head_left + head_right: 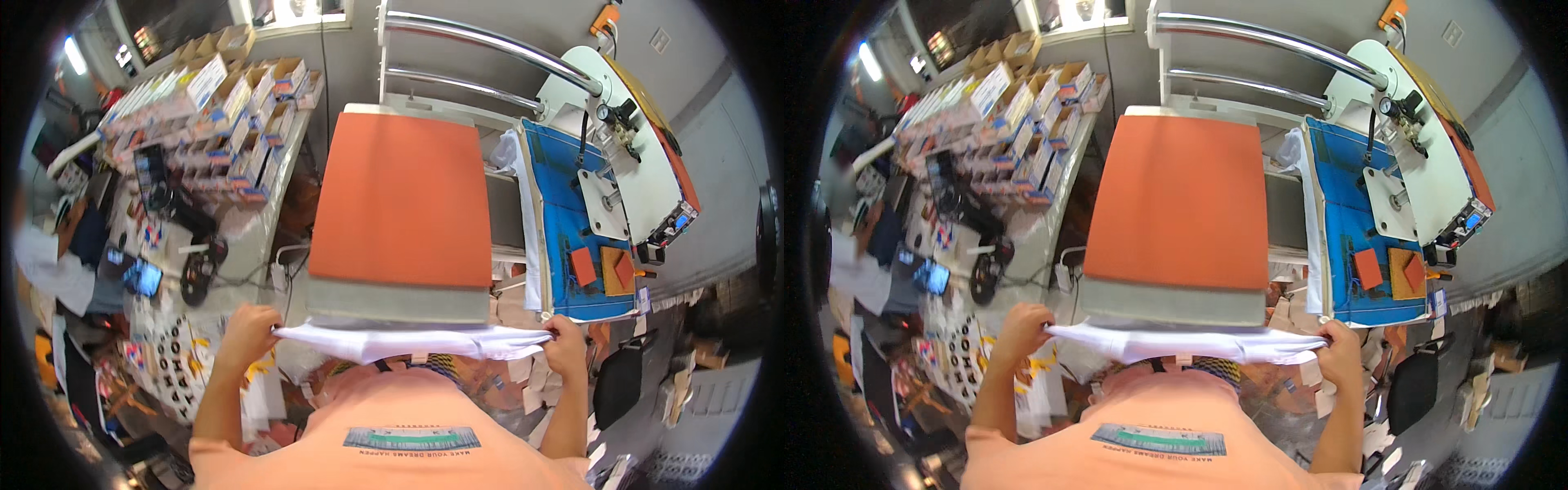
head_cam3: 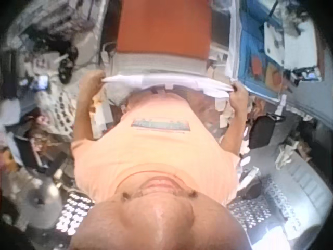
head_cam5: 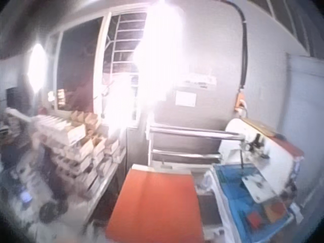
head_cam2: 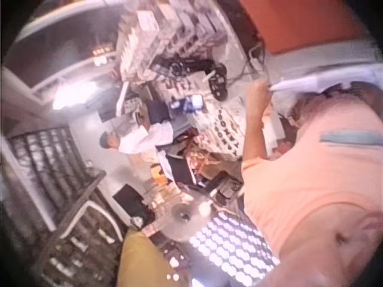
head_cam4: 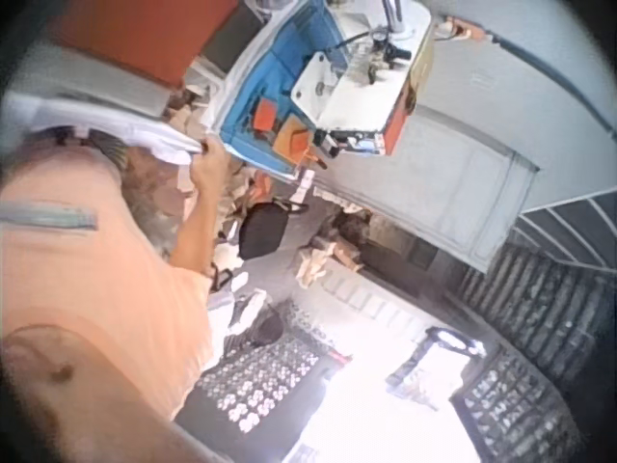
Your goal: The person places white t-shirts onto a heat press, aligns them, and operates the press to apply a graphic. They then remove the finished shirts and place them on a nearby table, repeating the process with additional shirts.
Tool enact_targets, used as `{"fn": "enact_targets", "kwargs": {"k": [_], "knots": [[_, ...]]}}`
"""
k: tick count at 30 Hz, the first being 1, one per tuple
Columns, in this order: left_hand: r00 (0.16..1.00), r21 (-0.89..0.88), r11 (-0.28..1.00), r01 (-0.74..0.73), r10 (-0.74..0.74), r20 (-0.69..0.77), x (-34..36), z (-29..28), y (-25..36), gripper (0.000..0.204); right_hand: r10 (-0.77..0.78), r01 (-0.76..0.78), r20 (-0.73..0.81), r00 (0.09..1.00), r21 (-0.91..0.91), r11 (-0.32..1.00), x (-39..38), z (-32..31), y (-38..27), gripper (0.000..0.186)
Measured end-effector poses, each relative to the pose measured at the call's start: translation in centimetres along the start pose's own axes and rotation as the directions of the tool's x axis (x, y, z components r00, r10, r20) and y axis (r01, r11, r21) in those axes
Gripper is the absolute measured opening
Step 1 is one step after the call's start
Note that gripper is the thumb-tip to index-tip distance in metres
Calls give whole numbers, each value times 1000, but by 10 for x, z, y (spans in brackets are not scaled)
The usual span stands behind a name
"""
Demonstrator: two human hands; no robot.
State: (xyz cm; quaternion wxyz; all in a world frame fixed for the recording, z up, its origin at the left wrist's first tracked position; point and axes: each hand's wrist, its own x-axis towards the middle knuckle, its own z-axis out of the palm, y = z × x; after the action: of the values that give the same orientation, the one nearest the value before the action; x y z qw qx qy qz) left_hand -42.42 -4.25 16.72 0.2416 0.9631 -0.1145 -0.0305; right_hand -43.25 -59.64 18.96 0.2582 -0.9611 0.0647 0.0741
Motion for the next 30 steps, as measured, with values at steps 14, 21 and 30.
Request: {"fn": "enact_targets", "kwargs": {"k": [14,21,30], "knots": [[983,-582,812,43,-137,-120,57,-54,-57,16,-90,77,38,995,266,961,34,-11,-30,30],[923,-873,384,-300,-114,-367,59,-91,-62,23,4,23,-44,999,593,805,27,-77,-43,17],[810,-13,990,-141,108,-576,318,-106,-65,31,-197,204,-414,889,-27,979,293,-107,-125,32]]}}
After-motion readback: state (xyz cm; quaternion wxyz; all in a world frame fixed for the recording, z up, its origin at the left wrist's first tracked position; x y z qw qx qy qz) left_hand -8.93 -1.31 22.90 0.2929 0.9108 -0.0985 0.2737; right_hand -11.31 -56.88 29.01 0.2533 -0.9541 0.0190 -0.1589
